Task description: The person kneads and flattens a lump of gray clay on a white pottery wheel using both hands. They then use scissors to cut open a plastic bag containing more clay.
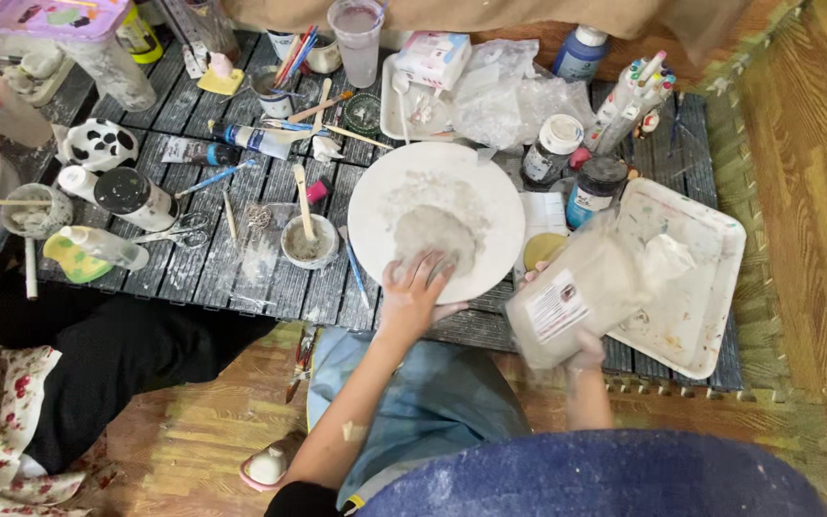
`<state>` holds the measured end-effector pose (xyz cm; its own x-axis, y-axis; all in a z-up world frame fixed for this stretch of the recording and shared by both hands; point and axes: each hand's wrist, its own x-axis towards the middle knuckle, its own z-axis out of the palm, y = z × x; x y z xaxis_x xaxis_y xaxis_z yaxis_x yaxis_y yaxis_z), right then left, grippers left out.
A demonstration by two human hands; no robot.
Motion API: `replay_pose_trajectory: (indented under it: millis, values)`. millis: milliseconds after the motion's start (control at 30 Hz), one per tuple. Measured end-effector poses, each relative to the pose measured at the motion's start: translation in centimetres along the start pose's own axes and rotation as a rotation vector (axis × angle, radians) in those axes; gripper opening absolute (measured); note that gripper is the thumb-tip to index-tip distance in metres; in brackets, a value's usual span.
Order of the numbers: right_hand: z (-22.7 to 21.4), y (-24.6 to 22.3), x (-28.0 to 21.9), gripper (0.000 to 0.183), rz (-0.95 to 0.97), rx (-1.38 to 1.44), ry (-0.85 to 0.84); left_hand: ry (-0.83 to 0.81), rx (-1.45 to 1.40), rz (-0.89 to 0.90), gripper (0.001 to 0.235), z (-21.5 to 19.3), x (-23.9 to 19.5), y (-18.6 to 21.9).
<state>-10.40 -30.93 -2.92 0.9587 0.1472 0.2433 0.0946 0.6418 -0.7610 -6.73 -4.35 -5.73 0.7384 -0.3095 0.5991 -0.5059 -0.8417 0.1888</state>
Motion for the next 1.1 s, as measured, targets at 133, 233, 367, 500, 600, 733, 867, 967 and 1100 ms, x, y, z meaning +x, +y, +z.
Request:
replay_pose_trajectory:
  millis: [133,233,367,500,600,733,867,967,1100]
  values:
    - [-1.3,3.1,0.6,0.114,-0.071,-0.222,-0.086,0.012,0.030,-0.054,0.074,2.1,2.1,0.1]
    - [-1.3,5.4,0.9,0.115,-0.115,-0.400,-0.129,0.021,0.032,-0.060,0.072,2.9,2.8,-0.1]
    - [-0.5,7.2,2.3,0.120,-0.176,-0.570,-0.142,-0.016,0.011,-0.018,0.072,2.1,2.6,-1.6]
    - [0.5,7.5,1.8,0.125,-0.212,-0.759,-0.142,-0.011,-0.085,0.006,0.066,0.9,1.9,-2.5]
    - [0.7,7.0,0.8,0.129,-0.171,-0.986,-0.148,0.063,-0.230,-0.021,0.065,-0.3,0.9,-2.1]
    - [0.4,7.6,0.2,0.129,-0.231,-1.004,-0.133,0.092,-0.449,-0.073,0.061,-1.4,-1.3,-0.2]
    - [-0.8,8.6,-0.2,0.128,-0.236,-0.879,-0.068,0.079,-0.399,-0.045,0.053,-1.3,-2.3,0.8]
    - [-1.9,9.0,-0.8,0.120,-0.166,-0.598,-0.048,0.132,-0.299,-0.100,0.049,-1.8,-2.5,-0.7]
    - [-3.4,8.2,-1.6,0.110,-0.176,-0.534,-0.026,0.262,-0.017,-0.321,0.053,-4.0,-3.4,-5.6]
